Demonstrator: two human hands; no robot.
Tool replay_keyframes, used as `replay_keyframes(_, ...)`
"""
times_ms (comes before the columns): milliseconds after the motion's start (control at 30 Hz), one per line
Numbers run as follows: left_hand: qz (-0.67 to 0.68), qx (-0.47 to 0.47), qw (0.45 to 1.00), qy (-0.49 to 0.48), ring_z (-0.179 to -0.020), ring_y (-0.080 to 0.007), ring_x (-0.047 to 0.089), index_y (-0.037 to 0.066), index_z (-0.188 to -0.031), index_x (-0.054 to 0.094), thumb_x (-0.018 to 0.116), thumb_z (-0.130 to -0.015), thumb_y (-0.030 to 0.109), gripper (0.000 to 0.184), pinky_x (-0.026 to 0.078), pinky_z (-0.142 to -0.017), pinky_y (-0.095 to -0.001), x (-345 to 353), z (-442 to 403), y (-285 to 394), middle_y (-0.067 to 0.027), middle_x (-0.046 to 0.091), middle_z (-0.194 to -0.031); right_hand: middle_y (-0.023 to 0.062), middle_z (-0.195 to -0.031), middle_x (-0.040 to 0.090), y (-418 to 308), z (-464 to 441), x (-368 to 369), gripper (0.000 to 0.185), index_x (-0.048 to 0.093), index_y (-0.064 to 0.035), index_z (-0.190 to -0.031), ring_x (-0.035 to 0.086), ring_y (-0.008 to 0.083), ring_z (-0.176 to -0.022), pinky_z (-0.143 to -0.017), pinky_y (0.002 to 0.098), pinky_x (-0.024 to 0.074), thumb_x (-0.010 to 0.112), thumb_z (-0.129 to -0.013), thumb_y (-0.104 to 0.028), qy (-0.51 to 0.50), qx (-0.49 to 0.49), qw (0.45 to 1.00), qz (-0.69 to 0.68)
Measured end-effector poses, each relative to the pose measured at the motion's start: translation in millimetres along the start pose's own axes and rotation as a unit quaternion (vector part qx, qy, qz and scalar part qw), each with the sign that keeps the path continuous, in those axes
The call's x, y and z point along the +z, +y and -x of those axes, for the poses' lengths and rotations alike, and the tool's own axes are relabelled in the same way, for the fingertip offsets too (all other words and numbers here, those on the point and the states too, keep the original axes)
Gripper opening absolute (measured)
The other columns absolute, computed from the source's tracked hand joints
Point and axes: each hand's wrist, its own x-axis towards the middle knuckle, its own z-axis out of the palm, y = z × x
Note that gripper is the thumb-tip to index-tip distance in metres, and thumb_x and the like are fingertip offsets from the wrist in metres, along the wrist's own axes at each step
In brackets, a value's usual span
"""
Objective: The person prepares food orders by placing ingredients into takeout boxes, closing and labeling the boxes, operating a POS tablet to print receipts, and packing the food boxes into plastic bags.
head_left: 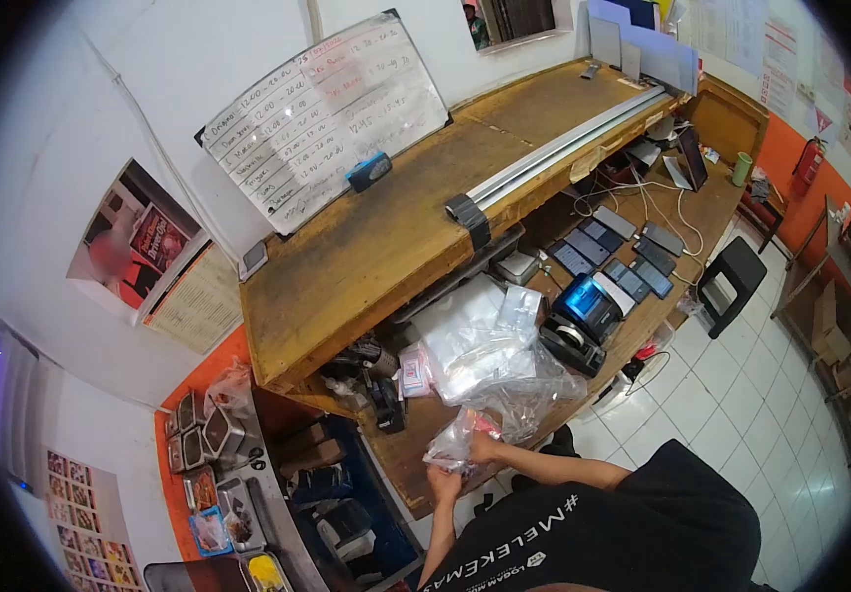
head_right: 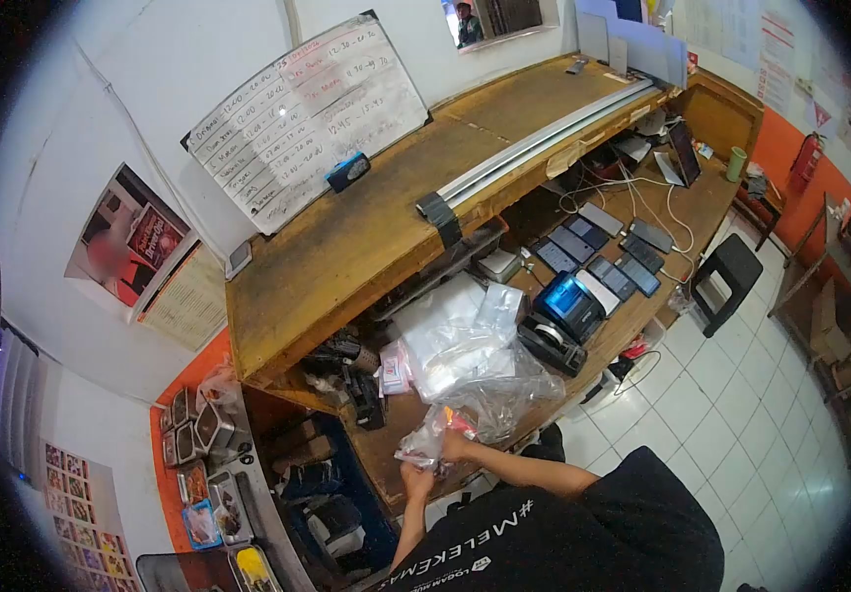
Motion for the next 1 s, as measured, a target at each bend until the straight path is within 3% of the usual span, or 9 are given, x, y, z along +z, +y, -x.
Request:
replay_keyframes(67, -0.029, 0.0, 0.999, 0.026, -0.072, -0.0182, 0.064, 0.0, -0.094, 0.067, 0.072, -0.07, 0.004, 0.025, 0.051, -0.068, -0.0317, -1.3, 3.2, 24.0, -0.0077, 0.067, -0.079, 0.0179, -0.104, 0.067, 45.5, -9.1, 34.1, 0.04, 0.066, -0.0071, -0.106, 0.063, 0.0335, -0.1, -0.088, 0.0421, 0.0484, 0.071, -0.069, -0.023, -0.04, 0.066, 0.997, -0.015)
replay_keyframes(233, -0.168, 0.074, 0.979, 0.088, -0.064, -0.0165, 0.064, 0.0, -0.092, 0.065, 0.069, -0.071, 0.001, 0.021, 0.052, -0.058, -0.0327, 2.9, -8.7, -21.5, -0.0057, 0.065, -0.071, 0.0195, -0.101, 0.066, 14.9, -7.0, 9.2, 0.039, 0.066, -0.0061, -0.105, 0.063, 0.0361, -0.095, -0.085, 0.0434, 0.0494, 0.07, -0.07, -0.023, 0.041, -0.02, 0.999, -0.016)
replay_keyframes(300, 0.059, -0.182, 0.98, -0.052, -0.066, -0.0153, 0.065, -0.001, -0.093, 0.065, 0.066, -0.072, -0.005, 0.021, 0.052, -0.055, -0.0316, 1.6, -12.1, -21.4, -0.0063, 0.065, -0.071, 0.0202, -0.1, 0.066, -2.2, 1.7, -3.7, 0.039, 0.065, -0.0056, -0.105, 0.063, 0.0368, -0.094, -0.084, 0.0438, 0.0495, 0.07, -0.071, -0.024, 0.004, 0.001, 1.0, -0.015)
replay_keyframes(333, 0.075, -0.197, 0.973, -0.096, -0.069, -0.0172, 0.066, -0.002, -0.097, 0.063, 0.064, -0.073, -0.009, 0.026, 0.053, -0.055, -0.0303, -7.1, -4.8, 24.6, -0.009, 0.066, -0.079, 0.0211, -0.1, 0.066, -21.3, 4.4, -17.7, 0.041, 0.064, -0.0048, -0.106, 0.063, 0.0371, -0.094, -0.084, 0.044, 0.0493, 0.07, -0.071, -0.025, -0.019, 0.037, 0.999, 0.012)
replay_keyframes(500, 0.198, -0.215, 0.951, -0.102, -0.078, -0.0212, 0.066, -0.002, -0.109, 0.058, 0.062, -0.076, -0.014, 0.036, 0.058, -0.065, -0.0314, 1.0, 0.6, 46.4, -0.0119, 0.065, -0.098, 0.0158, -0.1, 0.068, -19.8, 19.1, -20.2, 0.036, 0.067, -0.0075, -0.106, 0.062, 0.036, -0.098, -0.089, 0.0447, 0.0469, 0.065, -0.076, -0.026, 0.185, 0.049, 0.981, -0.04)
replay_keyframes(567, 0.345, -0.238, 0.908, -0.03, -0.09, -0.0242, 0.064, -0.001, -0.109, 0.056, 0.061, -0.077, -0.016, 0.036, 0.06, -0.072, -0.0349, 9.8, 2.9, 29.6, -0.0127, 0.062, -0.104, 0.0139, -0.092, 0.07, -8.2, 23.3, -26.7, 0.028, 0.069, -0.0063, -0.101, 0.067, 0.0308, -0.088, -0.078, 0.0418, 0.0526, 0.068, -0.076, -0.018, 0.081, 0.09, 0.992, -0.041)
replay_keyframes(633, 0.367, -0.233, 0.9, -0.007, -0.094, -0.0254, 0.063, -0.002, -0.107, 0.056, 0.062, -0.077, -0.016, 0.034, 0.06, -0.074, -0.0372, 16.7, 3.9, 20.5, -0.0138, 0.06, -0.105, 0.0082, -0.079, 0.069, -16.1, 29.9, -38.3, 0.022, 0.067, 0.0015, -0.096, 0.067, 0.0158, -0.068, -0.06, 0.0297, 0.0559, 0.071, -0.075, -0.006, 0.04, 0.219, 0.913, -0.342)
replay_keyframes(933, 0.341, -0.191, 0.919, 0.042, -0.09, -0.0263, 0.063, -0.005, -0.097, 0.056, 0.066, -0.078, -0.016, 0.025, 0.061, -0.074, -0.041, 28.2, 5.9, 0.4, -0.0153, 0.058, -0.101, 0.0076, -0.069, 0.067, 20.1, 17.4, -17.1, 0.011, 0.069, 0.0021, -0.083, 0.065, 0.0149, -0.061, -0.054, 0.0294, 0.054, 0.071, -0.072, -0.001, 0.01, 0.256, 0.933, -0.253)
replay_keyframes(1000, 0.343, -0.179, 0.92, 0.058, -0.087, -0.0245, 0.065, -0.003, -0.096, 0.057, 0.068, -0.078, -0.015, 0.025, 0.06, -0.069, -0.038, 28.9, 6.9, 12.7, -0.0143, 0.062, -0.098, 0.0061, -0.072, 0.069, 38.9, 14.3, -1.4, 0.038, 0.062, -0.0056, -0.11, 0.067, 0.0155, -0.063, -0.056, 0.0308, 0.0548, 0.069, -0.073, -0.001, 0.034, 0.197, 0.907, -0.37)
